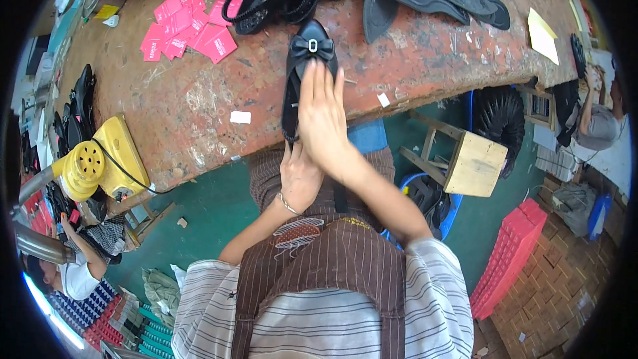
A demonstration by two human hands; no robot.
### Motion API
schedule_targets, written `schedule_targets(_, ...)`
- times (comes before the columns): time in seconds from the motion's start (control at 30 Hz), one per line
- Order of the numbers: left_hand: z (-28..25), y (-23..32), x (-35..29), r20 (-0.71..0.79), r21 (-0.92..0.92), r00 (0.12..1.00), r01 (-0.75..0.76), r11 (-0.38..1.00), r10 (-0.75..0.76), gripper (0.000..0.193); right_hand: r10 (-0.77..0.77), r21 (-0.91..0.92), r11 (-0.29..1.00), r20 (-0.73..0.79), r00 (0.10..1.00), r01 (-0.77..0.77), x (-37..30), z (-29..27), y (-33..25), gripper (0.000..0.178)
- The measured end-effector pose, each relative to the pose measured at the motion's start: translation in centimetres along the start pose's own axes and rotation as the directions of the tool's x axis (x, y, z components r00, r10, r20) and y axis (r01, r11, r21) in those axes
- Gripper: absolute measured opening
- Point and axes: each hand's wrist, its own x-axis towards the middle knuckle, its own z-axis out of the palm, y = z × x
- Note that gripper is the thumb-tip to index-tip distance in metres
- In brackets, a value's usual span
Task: Assembling black flat shoes by heating them with a blower and inserting insoles.
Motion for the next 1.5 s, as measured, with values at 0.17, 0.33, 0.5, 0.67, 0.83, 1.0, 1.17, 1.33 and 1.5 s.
schedule_targets(0.17,-0.3,0.6,0.5,0.060,0.016,0.998,0.003,1.000,-0.004,0.041,-0.002,-0.065,0.998,-0.024,1.000,0.000,1.4,0.6,0.6,0.052)
schedule_targets(0.33,0.6,0.1,0.1,-0.021,-0.021,1.000,-0.012,1.000,0.012,0.031,-0.032,-0.072,0.997,-0.076,0.997,0.027,-0.2,1.6,-0.1,0.057)
schedule_targets(0.5,-0.7,0.7,1.5,0.007,0.030,0.999,-0.037,0.999,0.037,0.033,0.140,-0.158,0.983,0.275,0.951,-0.099,5.7,0.8,1.0,0.019)
schedule_targets(0.67,-4.8,-1.5,-0.7,-0.142,-0.196,0.989,-0.058,0.979,0.030,0.034,-0.182,0.721,0.691,0.113,0.977,0.045,2.7,-5.5,5.9,0.034)
schedule_targets(0.83,-9.4,-6.9,-10.8,-0.221,-0.001,0.975,0.032,0.999,-0.032,0.030,0.326,0.204,0.944,-0.452,0.830,-0.260,7.0,-8.2,19.5,0.035)
schedule_targets(1.0,-15.3,-12.0,-11.4,0.042,0.408,0.845,0.473,0.781,-0.533,0.041,0.570,0.059,0.762,-0.534,0.624,-0.645,10.1,-7.1,27.1,0.032)
schedule_targets(1.17,-20.4,-6.6,-0.5,-0.087,0.169,0.889,0.458,0.873,-0.450,0.022,0.180,-0.146,0.965,-0.236,0.955,-0.218,11.2,-5.4,31.2,0.044)
schedule_targets(1.33,-13.1,-5.5,17.5,-0.377,0.026,0.926,-0.018,1.000,0.026,0.048,0.094,0.000,0.995,-0.416,0.904,-0.104,10.6,-8.0,30.0,0.025)
schedule_targets(1.5,-10.4,-6.1,22.3,-0.436,0.102,0.894,-0.064,0.993,0.102,0.011,0.380,0.397,0.915,-0.787,0.486,-0.073,9.1,-14.2,22.6,0.027)
